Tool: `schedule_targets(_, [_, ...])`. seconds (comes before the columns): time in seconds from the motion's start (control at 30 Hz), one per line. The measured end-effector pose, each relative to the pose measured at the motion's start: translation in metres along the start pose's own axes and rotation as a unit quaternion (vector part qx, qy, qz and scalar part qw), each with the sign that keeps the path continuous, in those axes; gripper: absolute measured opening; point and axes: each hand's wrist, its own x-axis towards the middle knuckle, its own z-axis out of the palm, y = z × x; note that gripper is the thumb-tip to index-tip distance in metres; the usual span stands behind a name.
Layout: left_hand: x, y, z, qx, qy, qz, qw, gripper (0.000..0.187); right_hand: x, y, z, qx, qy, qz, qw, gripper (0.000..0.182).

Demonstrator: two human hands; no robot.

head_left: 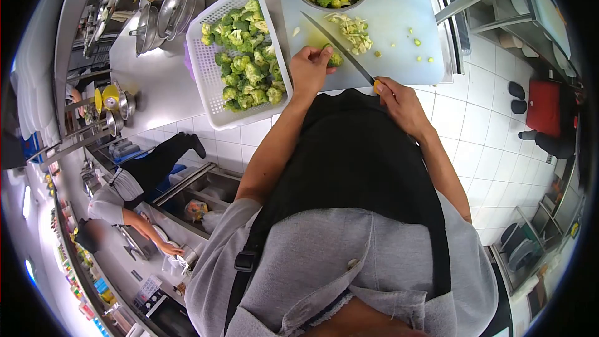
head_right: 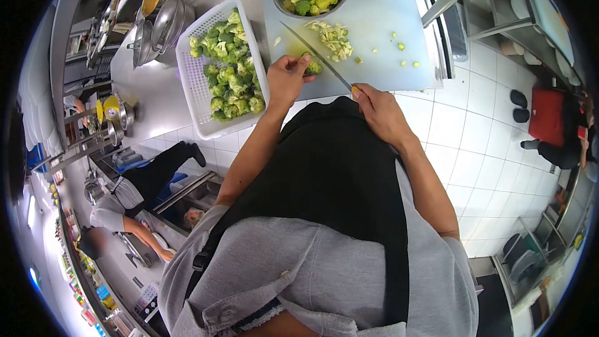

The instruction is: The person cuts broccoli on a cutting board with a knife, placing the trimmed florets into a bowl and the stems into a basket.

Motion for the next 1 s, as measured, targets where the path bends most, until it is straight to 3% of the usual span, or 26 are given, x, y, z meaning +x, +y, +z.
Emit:
schedule_targets(0.5, [0.003,0.009,0.003,0.015,-0.007,-0.016,1.0,0.028,0.035,0.008,0.02,0.008,-0.009,-0.007,1.0,0.037])
schedule_targets(0.6, [-0.008,0.013,-0.004,-0.008,-0.059,-0.011,0.998,0.023,0.044,0.008,0.021,0.021,-0.012,0.001,1.0,0.037])
schedule_targets(0.73, [-0.029,0.026,-0.016,-0.14,-0.101,0.023,0.985,0.029,0.036,0.004,0.013,0.032,-0.008,0.038,0.999,0.039])
schedule_targets(0.83, [-0.033,0.033,-0.04,-0.148,-0.144,0.066,0.976,0.035,0.03,0.015,0.014,0.028,0.021,-0.016,0.999,0.04])
schedule_targets(0.93, [-0.032,0.042,-0.063,-0.199,-0.077,0.097,0.972,0.034,0.031,0.024,0.015,0.013,0.024,-0.004,1.0,0.041])
schedule_targets(1.0, [-0.022,0.051,-0.091,-0.184,0.025,0.106,0.977,0.033,0.032,0.018,0.017,0.017,0.009,0.015,1.0,0.04])
